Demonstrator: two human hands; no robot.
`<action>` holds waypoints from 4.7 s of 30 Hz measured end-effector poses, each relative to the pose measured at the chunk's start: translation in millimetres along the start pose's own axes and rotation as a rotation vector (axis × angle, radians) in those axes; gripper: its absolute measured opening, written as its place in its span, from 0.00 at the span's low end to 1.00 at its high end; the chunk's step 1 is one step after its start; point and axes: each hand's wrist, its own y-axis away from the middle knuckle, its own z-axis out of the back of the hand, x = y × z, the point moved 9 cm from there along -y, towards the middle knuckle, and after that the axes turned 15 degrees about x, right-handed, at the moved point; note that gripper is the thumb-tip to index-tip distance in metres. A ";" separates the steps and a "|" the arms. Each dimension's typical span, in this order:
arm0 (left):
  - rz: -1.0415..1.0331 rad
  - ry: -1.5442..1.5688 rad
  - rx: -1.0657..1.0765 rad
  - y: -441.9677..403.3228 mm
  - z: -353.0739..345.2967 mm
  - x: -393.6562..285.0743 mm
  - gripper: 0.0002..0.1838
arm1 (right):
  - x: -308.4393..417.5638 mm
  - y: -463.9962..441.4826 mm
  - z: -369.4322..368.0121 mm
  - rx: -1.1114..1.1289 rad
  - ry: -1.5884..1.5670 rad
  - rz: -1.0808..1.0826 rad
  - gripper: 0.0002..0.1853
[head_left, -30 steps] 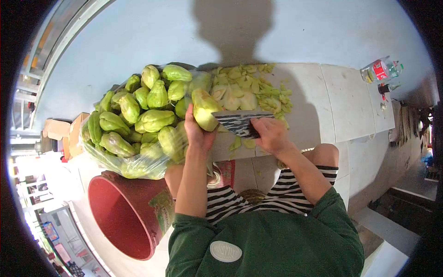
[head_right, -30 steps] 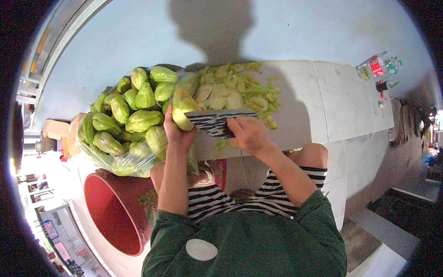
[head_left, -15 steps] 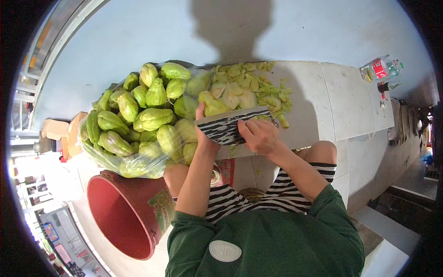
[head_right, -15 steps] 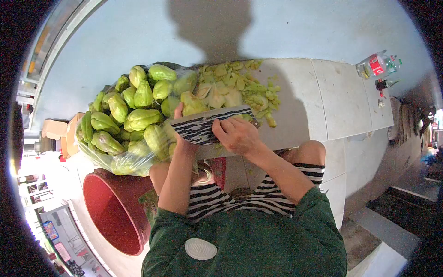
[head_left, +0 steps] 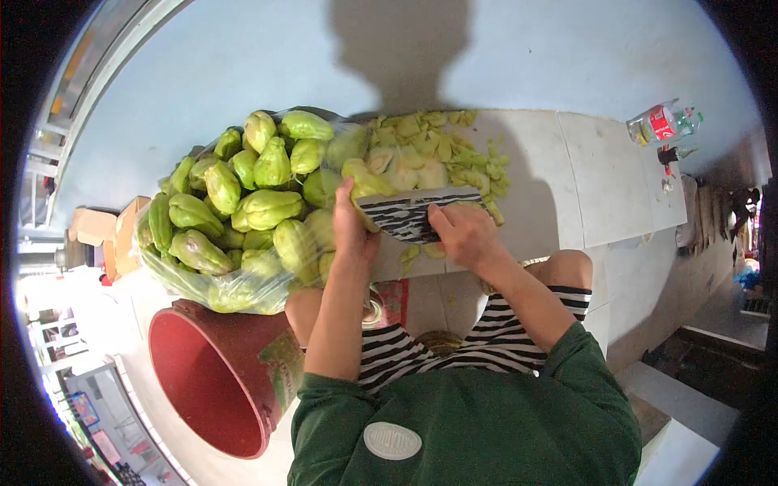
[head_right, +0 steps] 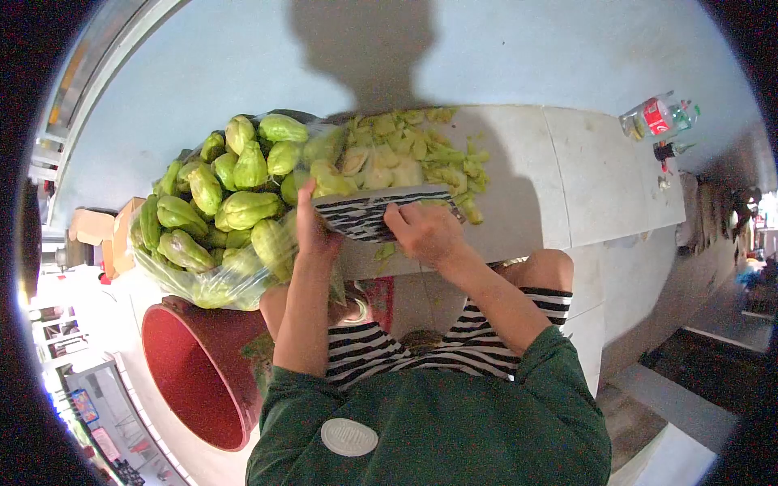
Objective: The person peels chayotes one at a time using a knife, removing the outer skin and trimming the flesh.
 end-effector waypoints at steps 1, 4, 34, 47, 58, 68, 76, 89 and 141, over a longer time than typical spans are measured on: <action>0.038 -0.009 0.014 1.3 -2.4 5.2 0.24 | 2.4 -0.1 1.4 0.002 0.002 0.002 0.13; 0.054 -0.058 0.080 0.6 -4.2 14.9 0.26 | 3.3 5.1 9.8 -0.064 -0.050 0.005 0.13; -0.032 -0.318 0.317 22.8 -26.3 -0.7 0.30 | -12.2 3.7 10.9 0.020 -0.225 -0.002 0.12; 0.022 0.054 0.304 24.6 -33.9 -7.1 0.30 | -94.3 15.6 -43.7 -0.009 -0.537 -0.547 0.10; -0.088 0.069 0.203 0.9 -7.6 -6.8 0.28 | -9.7 10.0 0.8 0.077 -0.327 -0.073 0.19; -0.044 0.079 0.220 3.9 -17.5 7.2 0.28 | 18.0 8.5 26.0 -0.104 -0.111 0.083 0.21; -0.095 0.072 0.203 5.4 -19.2 -5.4 0.22 | -2.8 8.3 7.8 -0.007 -0.164 -0.020 0.17; -0.020 -0.020 0.182 11.1 -14.0 -1.9 0.24 | -0.3 6.6 13.0 0.076 -0.222 -0.042 0.19; -0.130 0.047 0.286 16.2 -35.7 -3.6 0.30 | -8.0 7.6 7.6 0.005 -0.091 -0.072 0.14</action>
